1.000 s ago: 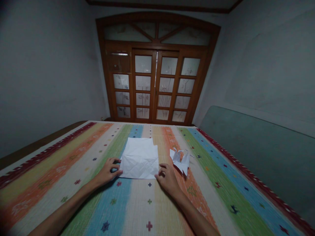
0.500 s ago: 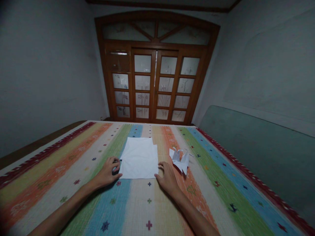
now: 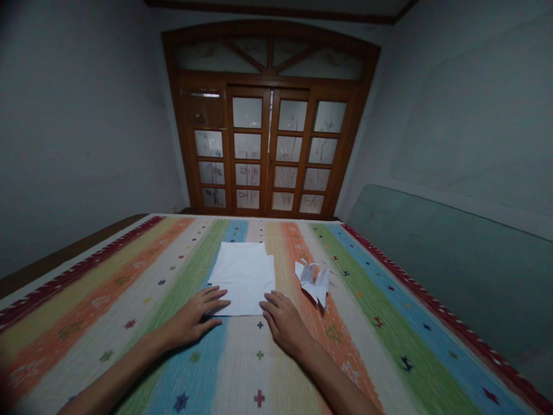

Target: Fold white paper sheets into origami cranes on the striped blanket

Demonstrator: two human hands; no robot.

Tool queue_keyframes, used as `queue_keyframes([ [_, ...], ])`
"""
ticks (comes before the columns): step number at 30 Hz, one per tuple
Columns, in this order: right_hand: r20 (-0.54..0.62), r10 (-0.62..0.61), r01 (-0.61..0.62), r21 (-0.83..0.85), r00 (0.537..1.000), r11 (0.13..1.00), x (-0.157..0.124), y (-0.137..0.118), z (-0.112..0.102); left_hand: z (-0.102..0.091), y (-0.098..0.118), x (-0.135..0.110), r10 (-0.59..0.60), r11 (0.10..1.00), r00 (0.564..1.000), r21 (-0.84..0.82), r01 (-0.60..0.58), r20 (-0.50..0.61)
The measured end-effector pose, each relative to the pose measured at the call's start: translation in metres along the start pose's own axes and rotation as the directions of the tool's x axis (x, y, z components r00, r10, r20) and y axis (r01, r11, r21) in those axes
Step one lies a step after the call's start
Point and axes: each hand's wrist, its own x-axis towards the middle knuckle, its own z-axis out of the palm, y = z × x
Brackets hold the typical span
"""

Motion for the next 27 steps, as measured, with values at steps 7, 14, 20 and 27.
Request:
queue_keyframes([
  [7,0.013,0.007,-0.007,0.009,1.0,1.0,0.001,-0.002,-0.001,0.003,-0.008,0.0,0.091,0.996,0.992,0.021,-0.089,-0.09],
  [14,-0.03,-0.043,0.043,0.005,0.999,0.999,0.0,0.0,0.002,0.002,0.005,0.005,0.207,0.975,0.961,0.121,-0.187,-0.184],
  [20,-0.018,-0.112,0.113,0.077,0.994,0.991,-0.001,-0.005,-0.005,0.0,0.021,0.004,0.181,0.983,0.957,0.073,-0.169,-0.228],
  [27,-0.013,-0.167,0.167,0.148,0.986,0.975,0.001,-0.011,-0.009,0.005,0.019,0.001,0.084,0.991,0.978,-0.083,-0.102,-0.19],
])
